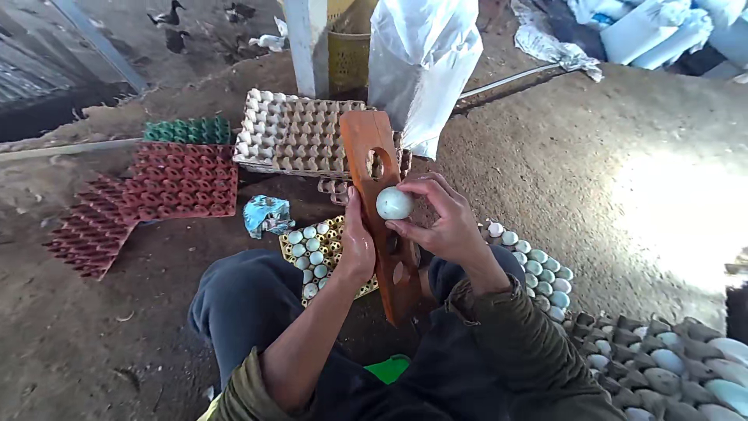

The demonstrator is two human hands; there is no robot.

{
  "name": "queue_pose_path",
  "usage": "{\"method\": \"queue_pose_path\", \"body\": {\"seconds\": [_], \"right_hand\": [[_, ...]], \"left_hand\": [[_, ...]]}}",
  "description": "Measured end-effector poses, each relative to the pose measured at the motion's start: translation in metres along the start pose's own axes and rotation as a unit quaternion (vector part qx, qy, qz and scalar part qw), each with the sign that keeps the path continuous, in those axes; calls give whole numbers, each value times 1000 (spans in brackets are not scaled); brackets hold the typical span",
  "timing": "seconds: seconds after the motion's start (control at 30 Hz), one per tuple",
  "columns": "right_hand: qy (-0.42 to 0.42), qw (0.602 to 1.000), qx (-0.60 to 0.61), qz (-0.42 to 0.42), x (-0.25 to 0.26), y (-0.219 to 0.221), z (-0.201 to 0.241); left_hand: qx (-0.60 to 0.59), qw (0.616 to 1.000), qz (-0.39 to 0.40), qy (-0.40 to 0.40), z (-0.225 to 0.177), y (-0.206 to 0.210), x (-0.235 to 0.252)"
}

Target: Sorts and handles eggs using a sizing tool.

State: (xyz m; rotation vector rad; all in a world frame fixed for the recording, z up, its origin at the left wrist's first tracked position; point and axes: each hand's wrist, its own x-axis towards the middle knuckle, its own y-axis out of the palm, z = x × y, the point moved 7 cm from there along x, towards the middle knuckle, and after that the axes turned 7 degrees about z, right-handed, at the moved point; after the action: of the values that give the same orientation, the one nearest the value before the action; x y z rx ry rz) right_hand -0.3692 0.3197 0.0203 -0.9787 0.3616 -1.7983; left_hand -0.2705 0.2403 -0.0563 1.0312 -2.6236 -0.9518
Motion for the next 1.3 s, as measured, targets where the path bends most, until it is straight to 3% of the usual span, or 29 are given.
{"method": "queue_pose_path", "body": {"seconds": [0.07, 0.17, 0.23, 0.37, 0.5, 0.6, 0.7, 0.77, 0.83, 0.93, 1.03, 1.13, 1.23, 1.27, 1.3], "right_hand": [[73, 984, 157, -50, -17, -9, -10], [165, 875, 444, -102, -48, -13, -22], [203, 807, 541, -122, -70, -12, -22], [229, 725, 634, -144, -104, -12, -15], [195, 690, 683, -144, -128, -16, -10], [173, 682, 694, -153, -146, -25, -9], [206, 730, 618, -208, -185, -38, -24], [298, 791, 471, -255, -225, -44, -45], [393, 827, 298, -269, -272, -46, -68], [555, 791, 130, -221, -347, -41, -111], [640, 742, 32, -196, -391, -58, -146], [632, 741, -62, -219, -399, -90, -182], [599, 762, -155, -192, -381, -121, -226], [600, 761, -178, -172, -374, -128, -240], [600, 761, -193, -154, -366, -133, -255]], "left_hand": [[-12, 1000, 10, -8, 5, 5, 3], [-9, 1000, 3, -14, 9, 3, 9], [16, 1000, 5, -8, 10, 2, 12], [69, 998, 5, 13, 9, -7, 18], [120, 990, 27, 70, 0, -14, 21], [119, 982, 112, 95, -5, -32, 30], [111, 981, 152, 54, 3, -59, 39], [104, 983, 143, 41, 4, -90, 47], [142, 975, 164, 53, -3, -108, 52], [177, 965, 173, 86, -14, -127, 54], [159, 978, 109, 79, -18, -132, 50], [141, 984, 92, 63, -21, -137, 49], [186, 955, 229, 37, -28, -123, 47], [193, 979, 55, 46, -30, -101, 33], [209, 978, -17, 24, -33, -85, 25]]}}
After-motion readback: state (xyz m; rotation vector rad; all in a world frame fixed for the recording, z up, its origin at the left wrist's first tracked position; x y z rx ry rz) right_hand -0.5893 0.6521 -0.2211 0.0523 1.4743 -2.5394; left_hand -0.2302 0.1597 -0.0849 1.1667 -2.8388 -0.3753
